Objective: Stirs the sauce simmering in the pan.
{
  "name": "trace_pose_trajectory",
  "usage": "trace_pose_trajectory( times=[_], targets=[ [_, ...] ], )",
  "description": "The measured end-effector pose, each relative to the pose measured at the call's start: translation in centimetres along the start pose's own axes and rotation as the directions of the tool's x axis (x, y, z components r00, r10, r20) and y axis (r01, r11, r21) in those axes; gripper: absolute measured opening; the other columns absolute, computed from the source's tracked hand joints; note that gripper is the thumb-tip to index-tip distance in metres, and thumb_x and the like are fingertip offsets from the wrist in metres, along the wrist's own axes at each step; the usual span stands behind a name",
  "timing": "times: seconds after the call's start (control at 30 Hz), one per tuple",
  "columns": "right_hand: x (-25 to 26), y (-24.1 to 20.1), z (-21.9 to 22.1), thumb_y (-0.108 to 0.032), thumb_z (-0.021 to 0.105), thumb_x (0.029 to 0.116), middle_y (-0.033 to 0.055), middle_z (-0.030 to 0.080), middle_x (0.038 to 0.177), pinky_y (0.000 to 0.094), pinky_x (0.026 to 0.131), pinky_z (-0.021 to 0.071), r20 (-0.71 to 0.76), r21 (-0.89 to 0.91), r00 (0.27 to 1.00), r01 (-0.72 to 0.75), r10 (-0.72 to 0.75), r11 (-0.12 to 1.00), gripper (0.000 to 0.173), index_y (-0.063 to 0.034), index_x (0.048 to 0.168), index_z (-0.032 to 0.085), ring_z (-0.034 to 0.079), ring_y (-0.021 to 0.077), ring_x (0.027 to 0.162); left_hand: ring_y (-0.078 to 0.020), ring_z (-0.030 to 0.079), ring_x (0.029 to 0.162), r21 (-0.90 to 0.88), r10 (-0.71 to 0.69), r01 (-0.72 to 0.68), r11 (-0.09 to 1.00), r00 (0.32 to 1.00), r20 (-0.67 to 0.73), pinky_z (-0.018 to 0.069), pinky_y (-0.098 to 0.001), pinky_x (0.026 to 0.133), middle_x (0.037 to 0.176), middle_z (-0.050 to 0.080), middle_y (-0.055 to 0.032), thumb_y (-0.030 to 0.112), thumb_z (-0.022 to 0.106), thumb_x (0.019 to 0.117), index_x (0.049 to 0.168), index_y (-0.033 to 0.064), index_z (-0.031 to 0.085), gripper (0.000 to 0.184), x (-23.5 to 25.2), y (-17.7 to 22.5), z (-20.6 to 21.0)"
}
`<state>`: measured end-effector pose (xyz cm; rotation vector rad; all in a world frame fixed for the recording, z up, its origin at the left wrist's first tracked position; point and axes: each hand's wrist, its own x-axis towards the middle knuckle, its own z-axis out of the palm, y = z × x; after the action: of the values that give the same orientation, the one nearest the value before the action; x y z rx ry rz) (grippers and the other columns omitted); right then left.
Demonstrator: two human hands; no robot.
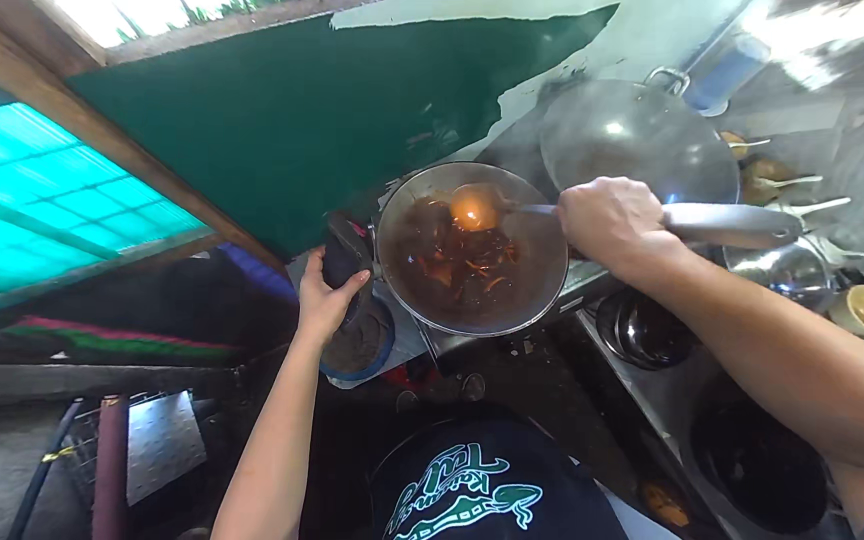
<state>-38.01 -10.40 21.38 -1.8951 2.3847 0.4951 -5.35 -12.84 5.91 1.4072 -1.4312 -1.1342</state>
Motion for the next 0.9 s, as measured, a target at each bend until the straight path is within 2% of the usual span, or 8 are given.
trace_pose_trajectory(
  times=[0.13,0.2,0.33,0.43,0.57,0.77,0.83,0.9],
  targets=[
    [0.0,1.2,1.9,0.005,0.05,0.098,0.034,0.067,0.094,0.0635,0.067,0.0512,0.007,-0.101,0.993,-0.121,0.122,0.988,0.017,0.0127,0.092,0.063,0.068,0.0537,0.093,-0.0213,0.064,0.115,-0.009,-0.014,0.014,1.0,1.0,0.018,0.0528,-0.0421,0.099,0.131,0.062,-0.0165,0.016,0.081,0.0886,0.145,0.0061,0.044,0.068,-0.2,0.1,-0.1],
    [-1.0,1.9,2.9,0.008,0.053,0.0947,0.0327,0.066,0.092,0.0622,0.066,0.0514,0.069,-0.144,0.989,-0.122,0.133,0.982,0.013,0.0124,0.088,0.063,0.068,0.0528,0.09,-0.022,0.064,0.117,-0.004,-0.018,0.018,1.0,1.0,0.025,0.0524,-0.0428,0.1,0.133,0.061,-0.0162,0.018,0.08,0.0891,0.146,0.0074,0.043,0.069,-0.3,0.3,-0.2],
    [-2.6,3.3,4.9,-0.011,0.053,0.1036,0.0305,0.068,0.095,0.0657,0.072,0.0524,0.219,-0.058,0.969,-0.106,0.116,0.993,0.027,0.0067,0.088,0.066,0.068,0.0513,0.097,-0.0256,0.063,0.119,0.062,-0.012,0.01,0.998,1.0,0.02,0.0514,-0.0467,0.102,0.135,0.061,-0.0175,0.023,0.08,0.0902,0.148,0.0085,0.043,0.07,-0.5,0.1,-0.3],
    [-0.6,5.1,8.5,-0.024,0.058,0.1034,0.0283,0.069,0.091,0.0714,0.073,0.0503,0.253,0.221,0.967,-0.078,0.02,0.972,0.033,0.0016,0.087,0.07,0.067,0.0504,0.093,-0.0274,0.064,0.118,0.074,-0.01,0.009,0.997,1.0,0.013,0.0518,-0.0484,0.101,0.135,0.061,-0.018,0.025,0.08,0.0898,0.147,0.0079,0.044,0.07,-0.3,0.0,-0.3],
    [0.7,3.5,9.2,-0.025,0.058,0.1063,0.0175,0.069,0.077,0.0594,0.073,0.0501,0.312,0.399,0.94,-0.002,-0.134,0.917,0.038,0.0005,0.083,0.073,0.066,0.0337,0.075,-0.0268,0.063,0.12,0.069,-0.012,0.011,0.998,1.0,0.027,0.051,-0.0473,0.102,0.136,0.06,-0.0186,0.023,0.08,0.0903,0.147,0.0067,0.043,0.069,-0.5,0.1,-0.4],
    [1.1,3.5,4.3,-0.03,0.067,0.1,0.0229,0.071,0.087,0.0712,0.071,0.0493,0.137,0.289,0.979,0.108,-0.152,0.951,0.027,-0.0072,0.092,0.077,0.068,0.0466,0.089,-0.0255,0.063,0.122,0.044,-0.024,0.023,0.999,0.999,0.022,0.0513,-0.0457,0.104,0.138,0.06,-0.0177,0.025,0.08,0.0902,0.149,0.0073,0.044,0.071,-0.8,0.1,-0.8],
    [0.0,2.8,2.4,-0.031,0.063,0.1019,0.0247,0.07,0.088,0.0711,0.069,0.0496,-0.025,0.21,0.983,0.184,-0.183,0.96,0.029,-0.0062,0.095,0.076,0.067,0.0491,0.089,-0.0247,0.063,0.122,0.019,-0.029,0.029,0.999,1.0,0.002,0.0518,-0.045,0.103,0.137,0.06,-0.0172,0.024,0.08,0.0902,0.149,0.0073,0.044,0.071,-1.0,0.1,-0.7],
    [-4.6,-0.6,-1.7,-0.023,0.054,0.1045,0.0288,0.07,0.085,0.0633,0.065,0.0515,-0.262,0.06,0.92,0.318,-0.292,0.946,0.036,0.003,0.092,0.075,0.069,0.0479,0.084,-0.024,0.063,0.122,0.0,-0.035,0.035,0.999,0.999,-0.007,0.0515,-0.0442,0.104,0.138,0.06,-0.0172,0.023,0.08,0.0904,0.149,0.0065,0.043,0.071,-1.2,0.1,-0.7]
  ],
)
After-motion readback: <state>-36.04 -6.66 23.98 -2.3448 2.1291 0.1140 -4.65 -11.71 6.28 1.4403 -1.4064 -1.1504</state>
